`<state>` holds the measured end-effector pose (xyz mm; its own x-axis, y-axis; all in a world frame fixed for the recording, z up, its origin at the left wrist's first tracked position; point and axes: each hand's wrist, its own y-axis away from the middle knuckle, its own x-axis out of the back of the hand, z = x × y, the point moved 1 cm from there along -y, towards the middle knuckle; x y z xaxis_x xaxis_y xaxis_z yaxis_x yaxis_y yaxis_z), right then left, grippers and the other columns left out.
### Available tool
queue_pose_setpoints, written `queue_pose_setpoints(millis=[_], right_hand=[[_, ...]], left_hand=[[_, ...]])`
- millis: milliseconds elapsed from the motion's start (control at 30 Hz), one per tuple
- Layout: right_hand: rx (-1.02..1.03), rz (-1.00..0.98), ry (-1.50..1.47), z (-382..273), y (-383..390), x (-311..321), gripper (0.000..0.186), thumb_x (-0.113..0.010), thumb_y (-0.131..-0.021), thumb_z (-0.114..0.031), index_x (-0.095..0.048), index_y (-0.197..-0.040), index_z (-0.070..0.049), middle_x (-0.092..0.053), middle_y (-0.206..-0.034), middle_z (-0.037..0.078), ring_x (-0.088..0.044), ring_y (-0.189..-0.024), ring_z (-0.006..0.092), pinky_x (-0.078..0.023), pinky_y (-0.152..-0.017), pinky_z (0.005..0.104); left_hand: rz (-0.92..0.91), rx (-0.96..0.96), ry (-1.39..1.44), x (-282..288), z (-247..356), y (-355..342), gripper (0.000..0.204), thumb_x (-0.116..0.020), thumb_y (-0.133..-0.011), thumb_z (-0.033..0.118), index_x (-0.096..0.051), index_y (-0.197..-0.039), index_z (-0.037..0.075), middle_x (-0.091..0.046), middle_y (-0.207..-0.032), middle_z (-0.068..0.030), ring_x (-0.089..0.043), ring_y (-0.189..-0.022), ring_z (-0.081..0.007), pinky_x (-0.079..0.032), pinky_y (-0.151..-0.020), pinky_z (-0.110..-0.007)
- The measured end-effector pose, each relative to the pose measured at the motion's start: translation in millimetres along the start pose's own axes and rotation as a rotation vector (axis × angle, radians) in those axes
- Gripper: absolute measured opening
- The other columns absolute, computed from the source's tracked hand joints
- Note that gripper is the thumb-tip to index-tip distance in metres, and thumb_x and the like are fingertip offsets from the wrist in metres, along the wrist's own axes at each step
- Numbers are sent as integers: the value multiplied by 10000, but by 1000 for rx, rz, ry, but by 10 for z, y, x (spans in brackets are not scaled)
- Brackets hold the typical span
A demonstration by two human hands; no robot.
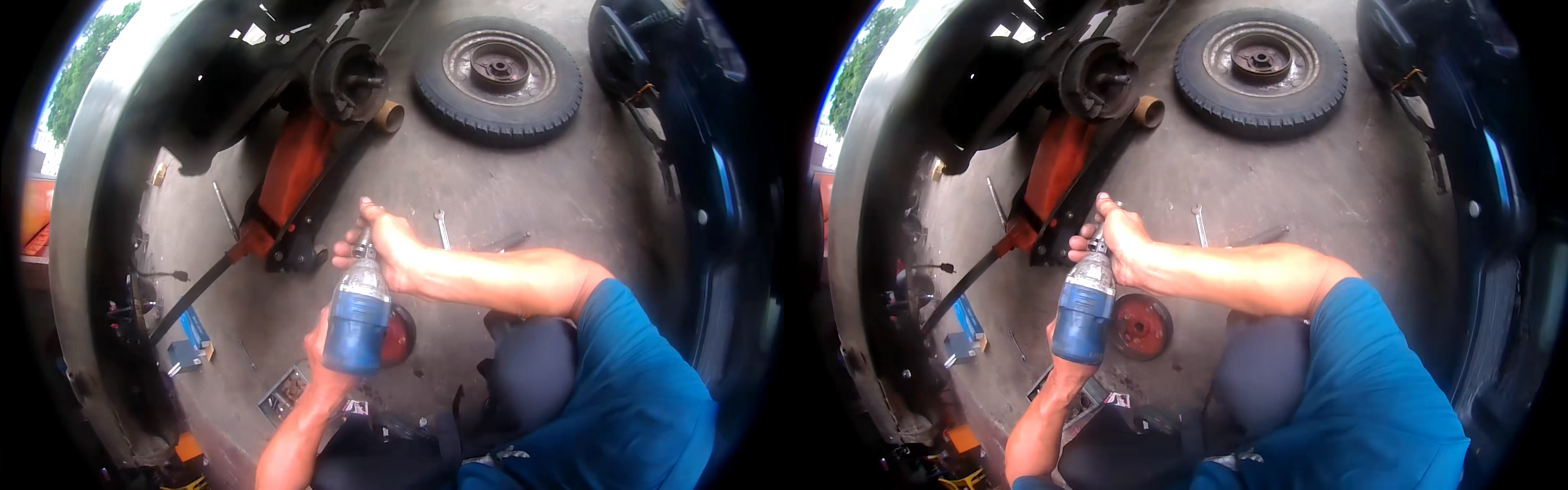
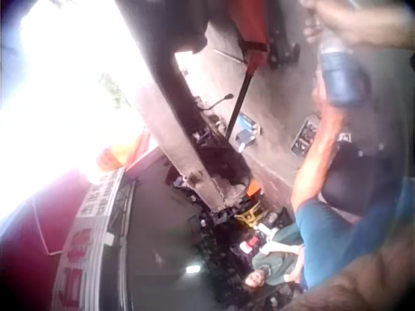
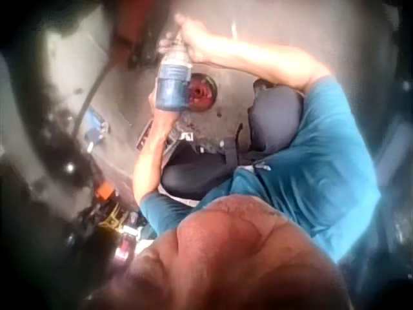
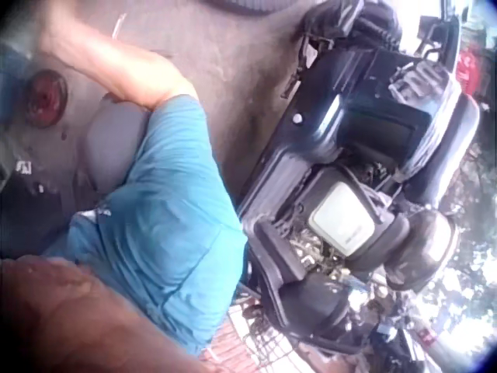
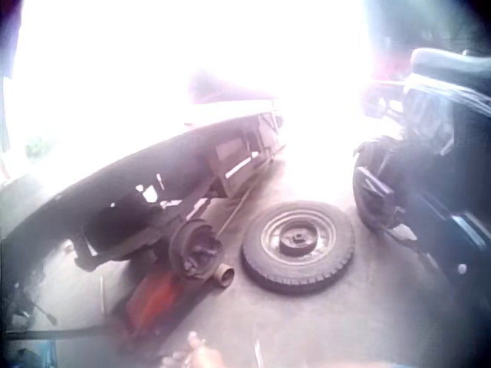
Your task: The person removes a wheel from the axle of a vehicle by hand, separates the brake drum, and disassembles components of the axle and brake assembly using hand tools and an impact wrench.
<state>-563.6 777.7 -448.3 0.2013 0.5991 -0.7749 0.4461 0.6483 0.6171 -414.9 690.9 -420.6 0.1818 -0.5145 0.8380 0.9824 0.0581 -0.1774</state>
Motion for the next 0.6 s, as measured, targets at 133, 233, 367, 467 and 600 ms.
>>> queue_pose_setpoints(millis=[133, 233, 367, 467, 600], right_hand=[[20, 60, -154, -360, -142, -7, 322, -437, -938, -365, -433, -951, -43, -476, -744, 67, -560, -679, 216, -551, -629, 400], [17, 54, -162, -544, -175, -25, 302, -446, -936, -359, -444, -892, -60, -464, -701, 50, -541, -641, 196, -541, -620, 388], [15, -14, -192, -580, -272, 53, 299, -484, -917, -374, -448, -853, -84, -453, -666, 23, -518, -604, 172, -517, -597, 376], [52, 6, -125, -485, -316, -4, 304, -505, -908, -365, -452, -880, -67, -457, -696, 35, -521, -606, 187, -511, -584, 389], [58, 58, 53, -183, -327, 10, 290, -498, -916, -331, -449, -929, -46, -470, -731, 60, -545, -635, 218, -514, -574, 417]], left_hand=[[-39, -64, -69, -161, 115, -340, 186, -646, -709, 17, -641, -895, 31, -642, -842, -122, -645, -718, -246, -511, -632, -315], [-82, -18, -61, -224, 127, -440, 204, -642, -703, 12, -635, -906, 28, -642, -847, -121, -643, -723, -248, -508, -639, -320], [-88, 31, -56, -243, 122, -599, 205, -652, -698, 22, -631, -902, 25, -643, -833, -119, -640, -719, -247, -508, -632, -327], [-44, -77, -32, -200, -53, -601, 230, -671, -689, 41, -615, -911, 20, -637, -798, -129, -641, -695, -268, -508, -626, -350], [-137, 36, 13, -40, -350, -422, 470, -738, -632, 118, -542, -1048, 23, -622, -806, -164, -632, -677, -330, -503, -613, -397]])
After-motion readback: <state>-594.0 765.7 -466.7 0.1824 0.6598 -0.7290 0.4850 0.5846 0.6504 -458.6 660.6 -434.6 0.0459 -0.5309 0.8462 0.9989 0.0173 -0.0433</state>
